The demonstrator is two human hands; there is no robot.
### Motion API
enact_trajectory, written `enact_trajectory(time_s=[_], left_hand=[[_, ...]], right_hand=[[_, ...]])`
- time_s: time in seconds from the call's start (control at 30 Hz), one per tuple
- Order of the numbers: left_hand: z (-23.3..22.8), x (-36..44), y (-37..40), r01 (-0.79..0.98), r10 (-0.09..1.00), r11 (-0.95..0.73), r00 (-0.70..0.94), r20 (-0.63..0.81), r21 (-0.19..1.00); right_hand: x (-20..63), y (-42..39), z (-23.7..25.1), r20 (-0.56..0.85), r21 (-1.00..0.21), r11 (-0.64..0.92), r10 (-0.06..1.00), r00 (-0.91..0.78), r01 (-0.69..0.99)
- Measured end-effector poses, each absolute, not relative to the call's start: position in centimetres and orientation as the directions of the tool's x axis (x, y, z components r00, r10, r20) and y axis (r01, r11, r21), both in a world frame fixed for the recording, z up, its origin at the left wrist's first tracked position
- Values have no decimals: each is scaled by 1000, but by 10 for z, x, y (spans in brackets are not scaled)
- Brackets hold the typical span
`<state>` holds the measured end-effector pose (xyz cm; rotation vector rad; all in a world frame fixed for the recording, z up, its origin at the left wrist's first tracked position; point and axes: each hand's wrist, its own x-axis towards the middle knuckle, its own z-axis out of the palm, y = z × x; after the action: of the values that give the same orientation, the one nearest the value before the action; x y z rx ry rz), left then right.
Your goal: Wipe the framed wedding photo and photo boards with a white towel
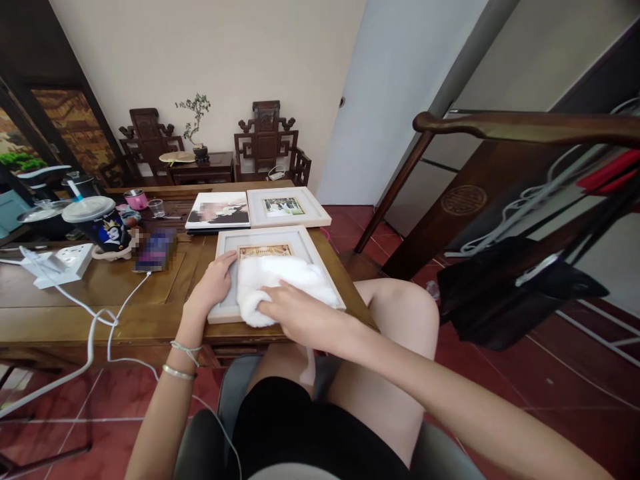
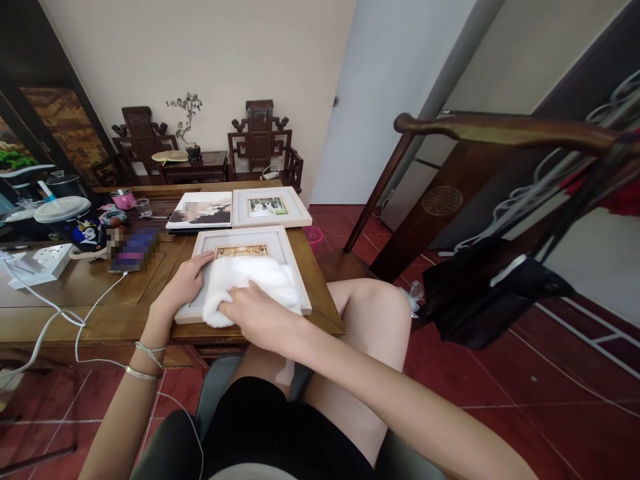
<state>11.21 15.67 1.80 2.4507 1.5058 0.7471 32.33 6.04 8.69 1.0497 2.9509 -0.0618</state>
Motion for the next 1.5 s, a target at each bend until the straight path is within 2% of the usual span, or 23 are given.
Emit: enact_trajectory(time_s=[0.17,0.3,0.43,0.63,0.77,0.87,0.97,1.07,1.13,1.2,1.27,1.37,1.5], left_hand=[[16,112,156,801,883,-457,358,303,387],[14,114,156,806,895,-432,329,301,405],[13,114,157,813,901,-420,320,293,403],[19,113,153,778,882,-459,340,326,429],[22,114,151,755,867,-487,357,349,439],[21,114,152,780,873,-475,358,333,406],[19,115,153,800,883,-457,353,311,390],[20,116,152,803,889,-447,351,293,394],[20,116,151,805,893,-441,345,290,397],[21,116,151,807,893,-439,340,295,396],[20,116,152,806,890,-442,339,305,394],[19,115,153,801,885,-450,341,317,395],[18,115,155,804,888,-447,344,305,392]], right_hand=[[389,49,86,4,-38,694,719,-695,719],[411,45,77,64,-58,680,733,-677,731],[376,46,76,53,2,693,720,-692,721],[298,58,78,-6,29,778,628,-778,628],[297,53,78,-7,49,762,646,-763,645],[326,46,86,-67,53,691,723,-688,721],[364,49,99,-104,77,531,846,-523,844],[392,74,106,62,131,353,930,-363,926],[400,102,104,216,163,280,925,-311,946],[398,133,97,317,169,308,883,-347,936],[388,161,86,342,168,391,838,-425,905],[370,188,67,250,214,473,819,-516,855],[360,190,54,118,277,510,823,-556,814]])
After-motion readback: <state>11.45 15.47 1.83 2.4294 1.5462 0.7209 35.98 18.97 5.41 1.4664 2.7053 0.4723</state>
